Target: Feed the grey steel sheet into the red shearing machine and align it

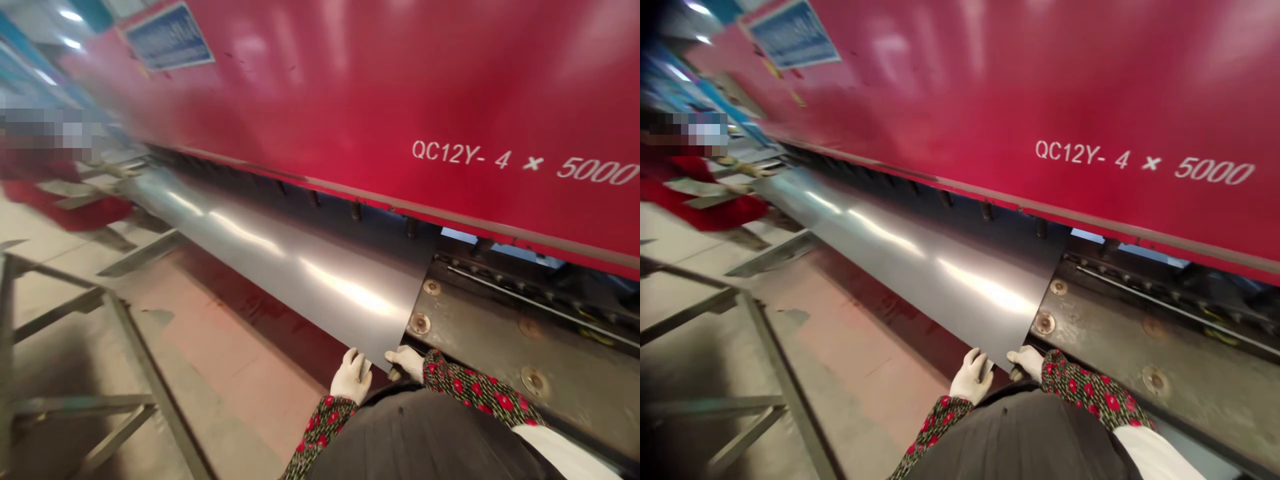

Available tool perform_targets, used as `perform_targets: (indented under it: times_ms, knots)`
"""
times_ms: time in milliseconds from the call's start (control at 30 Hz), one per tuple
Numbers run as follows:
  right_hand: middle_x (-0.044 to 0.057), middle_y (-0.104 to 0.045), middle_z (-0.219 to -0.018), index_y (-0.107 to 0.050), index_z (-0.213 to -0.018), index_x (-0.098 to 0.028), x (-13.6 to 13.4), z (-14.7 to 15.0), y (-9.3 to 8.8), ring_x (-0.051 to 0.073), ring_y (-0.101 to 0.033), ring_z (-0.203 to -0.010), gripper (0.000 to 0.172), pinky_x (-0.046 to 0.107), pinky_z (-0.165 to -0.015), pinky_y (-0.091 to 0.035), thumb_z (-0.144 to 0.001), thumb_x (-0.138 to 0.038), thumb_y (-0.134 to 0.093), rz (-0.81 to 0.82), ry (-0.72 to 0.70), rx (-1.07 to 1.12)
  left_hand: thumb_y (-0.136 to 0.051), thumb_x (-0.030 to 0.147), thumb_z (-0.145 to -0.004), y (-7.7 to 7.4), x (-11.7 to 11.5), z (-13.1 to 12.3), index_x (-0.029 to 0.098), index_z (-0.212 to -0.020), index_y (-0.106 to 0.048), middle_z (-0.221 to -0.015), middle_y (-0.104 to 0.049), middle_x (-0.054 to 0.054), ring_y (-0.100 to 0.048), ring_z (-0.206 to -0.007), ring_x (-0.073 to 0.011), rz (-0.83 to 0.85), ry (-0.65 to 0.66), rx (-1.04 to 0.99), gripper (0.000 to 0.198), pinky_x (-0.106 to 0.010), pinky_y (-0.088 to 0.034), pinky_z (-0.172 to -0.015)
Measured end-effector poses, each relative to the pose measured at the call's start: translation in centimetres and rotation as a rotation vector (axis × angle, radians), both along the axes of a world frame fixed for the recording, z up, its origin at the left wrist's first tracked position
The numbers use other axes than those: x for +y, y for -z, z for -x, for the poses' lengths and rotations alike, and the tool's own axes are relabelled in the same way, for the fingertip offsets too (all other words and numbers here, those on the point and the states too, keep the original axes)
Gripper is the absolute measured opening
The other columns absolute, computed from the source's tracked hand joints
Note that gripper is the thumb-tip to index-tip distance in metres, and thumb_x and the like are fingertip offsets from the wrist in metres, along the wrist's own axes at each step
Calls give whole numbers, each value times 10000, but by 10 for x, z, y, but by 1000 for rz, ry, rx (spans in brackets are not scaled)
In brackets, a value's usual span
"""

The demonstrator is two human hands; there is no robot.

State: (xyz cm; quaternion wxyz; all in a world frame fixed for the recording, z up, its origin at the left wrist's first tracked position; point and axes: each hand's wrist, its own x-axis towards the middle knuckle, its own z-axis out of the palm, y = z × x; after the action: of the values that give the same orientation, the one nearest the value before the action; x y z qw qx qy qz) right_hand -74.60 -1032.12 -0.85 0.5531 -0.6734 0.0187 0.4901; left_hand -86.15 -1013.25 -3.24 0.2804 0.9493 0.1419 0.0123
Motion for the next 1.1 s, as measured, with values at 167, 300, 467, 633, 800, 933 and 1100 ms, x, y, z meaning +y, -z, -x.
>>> perform_targets:
  times_ms: [167,300,467,633,800,933,1100]
  knots:
    - [65,-674,-583,-653,-850,-133,4,3,-1,180,-638,-474,229,244,-455,-523,-854,-352,-587,-42,22,27,-638,295,-806,9,7,3,233,-1210,-593,-1466,-400,-117,-608,-1152,-234,5,-10,-28,412,-352,-531,-946]
    - [76,-692,-622,-672,-846,-115,5,3,6,187,-661,-515,273,243,-477,-545,-826,-385,-639,-50,25,15,-641,304,-811,13,11,6,224,-1205,-597,-1445,-410,-122,-623,-1124,-231,-3,-1,-61,405,-347,-545,-920]
    - [87,-711,-670,-675,-840,-118,4,4,9,186,-671,-543,323,246,-476,-548,-820,-439,-650,-31,5,-1,-628,337,-812,10,12,7,223,-1220,-585,-1444,-404,-129,-615,-1141,-241,-12,12,-31,426,-349,-542,-914]
    - [67,-683,-594,-675,-803,-135,5,6,1,168,-645,-508,350,236,-474,-541,-823,-485,-661,-9,-1,5,-612,353,-816,6,12,8,231,-1218,-587,-1457,-393,-131,-612,-1150,-250,-7,4,-2,421,-359,-538,-922]
    - [52,-679,-568,-682,-839,-141,5,5,2,150,-616,-455,322,230,-464,-533,-828,-462,-658,12,-7,4,-617,349,-817,5,13,8,242,-1218,-585,-1464,-393,-125,-605,-1162,-240,18,-6,14,416,-356,-531,-942]
    - [67,-693,-587,-689,-829,-138,4,5,8,161,-621,-450,334,240,-444,-526,-814,-470,-653,5,-7,8,-607,353,-817,7,13,8,219,-1224,-585,-1461,-380,-142,-599,-1170,-252,16,3,6,429,-369,-529,-945]
    - [76,-693,-594,-662,-771,-128,4,5,5,169,-639,-478,408,252,-466,-549,-769,-534,-695,-14,12,7,-608,354,-820,10,14,8,210,-1220,-585,-1448,-387,-146,-597,-1170,-254,-4,18,-24,426,-364,-536,-937]
